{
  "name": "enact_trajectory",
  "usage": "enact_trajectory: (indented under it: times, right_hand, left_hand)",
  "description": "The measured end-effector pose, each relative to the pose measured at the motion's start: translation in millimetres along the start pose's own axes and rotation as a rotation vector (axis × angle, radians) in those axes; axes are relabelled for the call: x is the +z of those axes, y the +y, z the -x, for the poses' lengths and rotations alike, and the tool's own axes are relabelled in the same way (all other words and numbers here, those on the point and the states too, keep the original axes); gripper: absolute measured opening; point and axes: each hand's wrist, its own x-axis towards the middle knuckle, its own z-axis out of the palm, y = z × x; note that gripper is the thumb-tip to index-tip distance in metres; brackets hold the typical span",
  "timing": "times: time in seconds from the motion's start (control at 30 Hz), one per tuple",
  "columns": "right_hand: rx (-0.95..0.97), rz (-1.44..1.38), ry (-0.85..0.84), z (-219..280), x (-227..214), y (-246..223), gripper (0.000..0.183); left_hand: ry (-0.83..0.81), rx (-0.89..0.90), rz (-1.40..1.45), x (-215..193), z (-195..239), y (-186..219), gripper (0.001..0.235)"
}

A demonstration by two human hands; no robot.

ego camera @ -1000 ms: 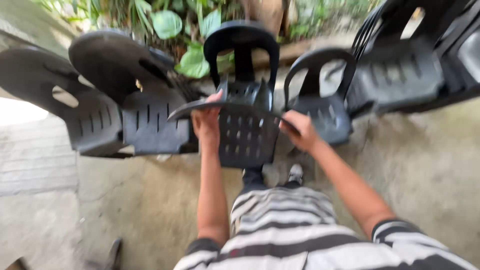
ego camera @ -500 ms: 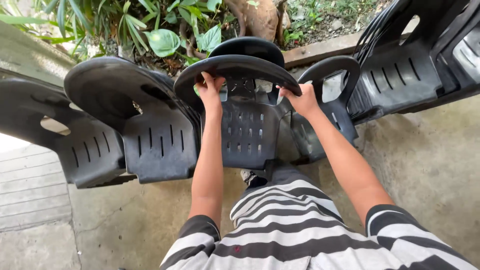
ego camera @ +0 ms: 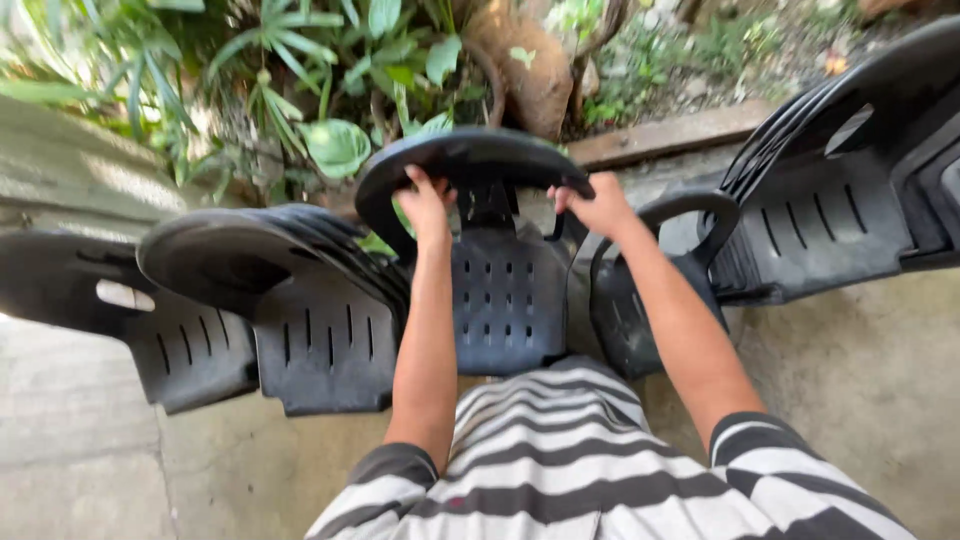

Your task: Stacking plastic chairs into neat stacks on an outdoor patio.

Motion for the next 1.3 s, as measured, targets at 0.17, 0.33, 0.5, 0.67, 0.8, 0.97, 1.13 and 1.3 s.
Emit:
enact_trajectory:
  times: [0.17, 0.33, 0.5, 0.67, 0.8, 0.97, 1.13, 1.3]
  right_hand:
    - [0.036, 0.034, -0.134, -55.6, -46.2, -46.9, 0.03]
    - [-0.088, -0.222, -0.267, -82.8, -82.2, -87.1, 0.014]
    - [-0.059, -0.176, -0.235, -84.7, -62.5, -28.1, 0.018]
    - [0.209, 0.109, -0.146, -76.3, 17.1, 71.4, 0.047]
    - [0.267, 0.036, -0.143, -52.6, 46.7, 135.8, 0.028]
    - [0.219, 0.072, 0.025, -28.1, 48.0, 188.2, 0.026]
    - [-0.05, 0.214, 0.306, -28.2, 25.6, 130.3, 0.059]
    - [-0.028, 0.222, 0.253, 2.9, 50.3, 112.5, 0.07]
  left_hand:
    - [0.05, 0.081, 0.071, 50.3, 5.5, 94.5, 0.074]
    - [0.0, 0.022, 0.181, 76.8, 12.2, 126.4, 0.067]
    - [-0.048, 0.008, 0.142, 79.8, -13.0, 63.6, 0.063]
    - [-0.064, -0.098, 0.14, 21.5, -44.4, -60.2, 0.074]
    - [-0.266, -0.216, 0.093, -20.6, -36.2, -109.6, 0.079]
    - [-0.35, -0.3, 0.064, -26.3, -19.6, -101.8, 0.094]
    - [-0.445, -0.135, -0.427, -54.4, -32.7, -108.4, 0.088]
    - [-0.443, 0.012, -0.697, -98.4, 23.6, -53.4, 0.069]
